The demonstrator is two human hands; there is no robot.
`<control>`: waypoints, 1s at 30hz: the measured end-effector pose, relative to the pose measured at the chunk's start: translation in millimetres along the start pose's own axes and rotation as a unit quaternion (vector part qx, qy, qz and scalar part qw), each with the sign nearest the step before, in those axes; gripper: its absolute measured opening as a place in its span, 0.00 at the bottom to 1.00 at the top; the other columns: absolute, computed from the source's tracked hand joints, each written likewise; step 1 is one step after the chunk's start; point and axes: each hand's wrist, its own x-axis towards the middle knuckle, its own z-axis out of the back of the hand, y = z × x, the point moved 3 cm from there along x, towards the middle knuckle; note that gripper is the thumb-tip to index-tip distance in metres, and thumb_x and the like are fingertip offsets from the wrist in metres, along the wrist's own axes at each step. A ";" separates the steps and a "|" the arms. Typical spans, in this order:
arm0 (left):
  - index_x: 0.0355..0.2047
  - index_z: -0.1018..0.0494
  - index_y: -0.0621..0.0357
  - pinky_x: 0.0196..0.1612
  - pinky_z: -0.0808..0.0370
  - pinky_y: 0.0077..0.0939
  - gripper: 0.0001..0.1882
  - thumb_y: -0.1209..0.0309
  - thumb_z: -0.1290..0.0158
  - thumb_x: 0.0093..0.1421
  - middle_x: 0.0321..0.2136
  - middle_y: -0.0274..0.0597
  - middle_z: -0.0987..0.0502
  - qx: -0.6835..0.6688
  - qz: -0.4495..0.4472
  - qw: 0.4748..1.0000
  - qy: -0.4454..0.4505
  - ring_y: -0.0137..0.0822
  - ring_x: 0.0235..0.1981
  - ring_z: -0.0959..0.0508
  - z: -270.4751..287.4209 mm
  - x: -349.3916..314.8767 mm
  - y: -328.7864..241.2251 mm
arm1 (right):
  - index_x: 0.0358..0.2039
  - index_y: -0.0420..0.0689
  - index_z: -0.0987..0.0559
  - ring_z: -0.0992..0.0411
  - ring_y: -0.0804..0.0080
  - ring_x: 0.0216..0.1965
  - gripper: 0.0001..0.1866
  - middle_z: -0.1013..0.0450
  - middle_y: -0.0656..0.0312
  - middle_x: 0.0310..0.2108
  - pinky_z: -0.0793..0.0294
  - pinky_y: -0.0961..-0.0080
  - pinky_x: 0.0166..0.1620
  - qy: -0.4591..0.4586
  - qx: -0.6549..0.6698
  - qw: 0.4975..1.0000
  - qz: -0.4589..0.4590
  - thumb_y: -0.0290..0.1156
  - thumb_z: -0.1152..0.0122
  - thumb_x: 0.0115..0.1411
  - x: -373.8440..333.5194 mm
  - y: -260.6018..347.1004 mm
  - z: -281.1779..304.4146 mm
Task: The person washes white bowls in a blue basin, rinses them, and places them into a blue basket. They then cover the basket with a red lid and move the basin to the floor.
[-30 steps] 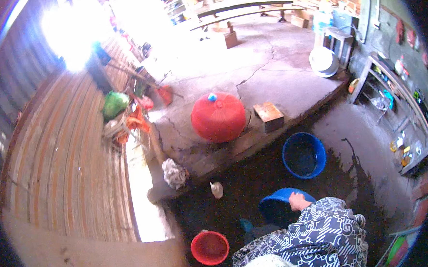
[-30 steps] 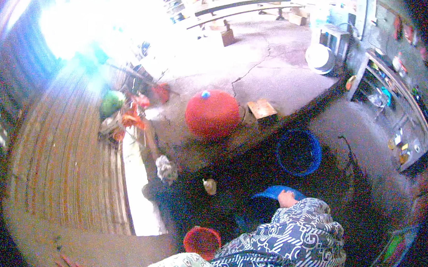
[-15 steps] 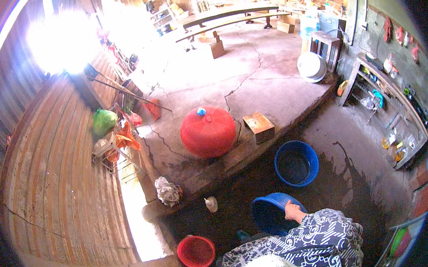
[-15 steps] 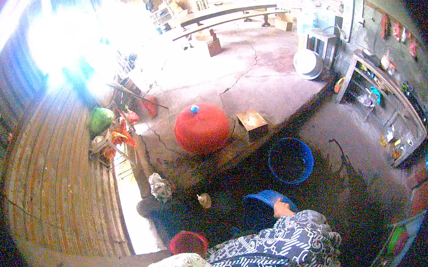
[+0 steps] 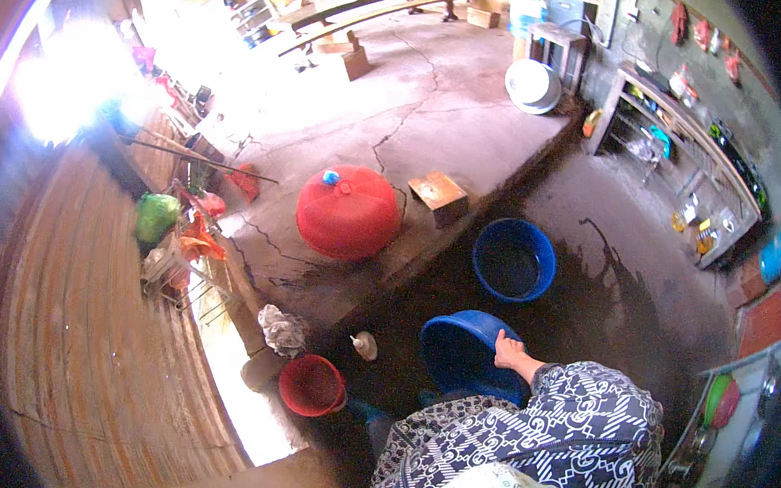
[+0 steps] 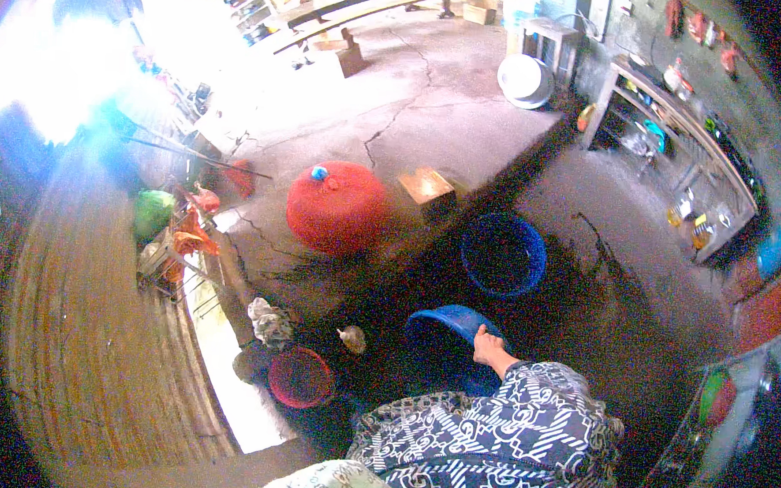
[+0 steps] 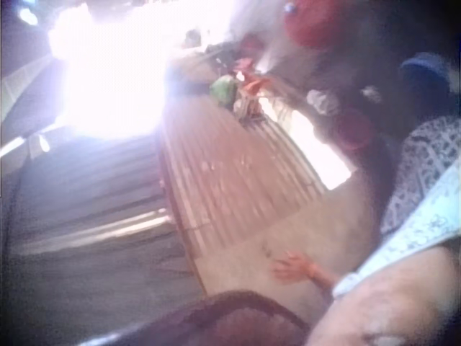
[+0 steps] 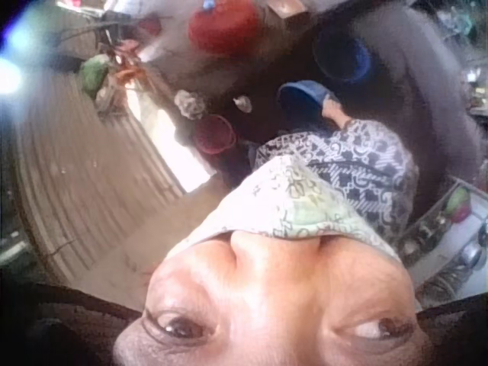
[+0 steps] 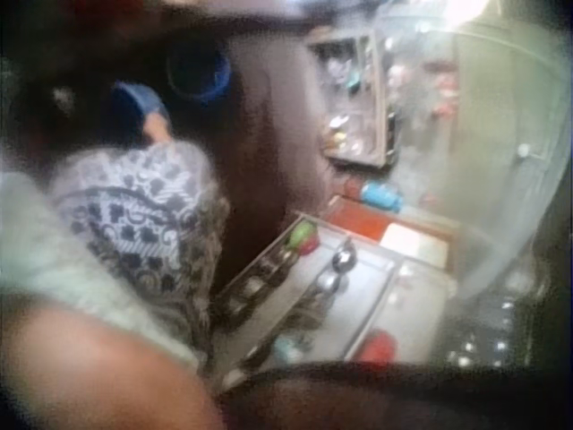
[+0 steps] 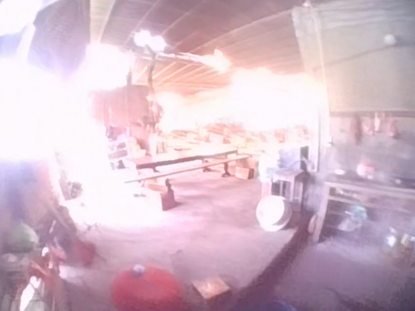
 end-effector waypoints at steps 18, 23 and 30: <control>0.63 0.43 0.27 0.57 0.43 0.57 0.27 0.52 0.60 0.62 0.64 0.37 0.43 0.081 -0.024 0.996 0.002 0.41 0.60 0.38 -0.8 -0.4 -5.8 | 0.67 0.57 0.53 0.30 0.45 0.49 0.47 0.29 0.41 0.47 0.31 0.59 0.53 0.121 0.004 0.993 0.018 0.26 0.46 0.45 -13.6 -23.0 -48.8; 0.63 0.44 0.25 0.58 0.46 0.57 0.27 0.49 0.63 0.63 0.64 0.34 0.44 0.037 -0.025 0.998 -0.048 0.39 0.60 0.37 1.2 2.8 -18.1 | 0.65 0.57 0.47 0.29 0.45 0.47 0.43 0.28 0.40 0.44 0.31 0.58 0.51 0.132 -0.020 0.987 0.092 0.26 0.47 0.46 8.0 -21.3 -38.9; 0.63 0.45 0.26 0.57 0.43 0.57 0.27 0.51 0.60 0.63 0.65 0.35 0.45 0.277 -0.012 0.927 0.253 0.41 0.60 0.37 -1.9 -4.8 -15.4 | 0.61 0.67 0.40 0.26 0.48 0.43 0.38 0.27 0.46 0.43 0.25 0.57 0.44 0.076 -0.119 0.967 0.213 0.24 0.45 0.50 54.4 25.5 -19.5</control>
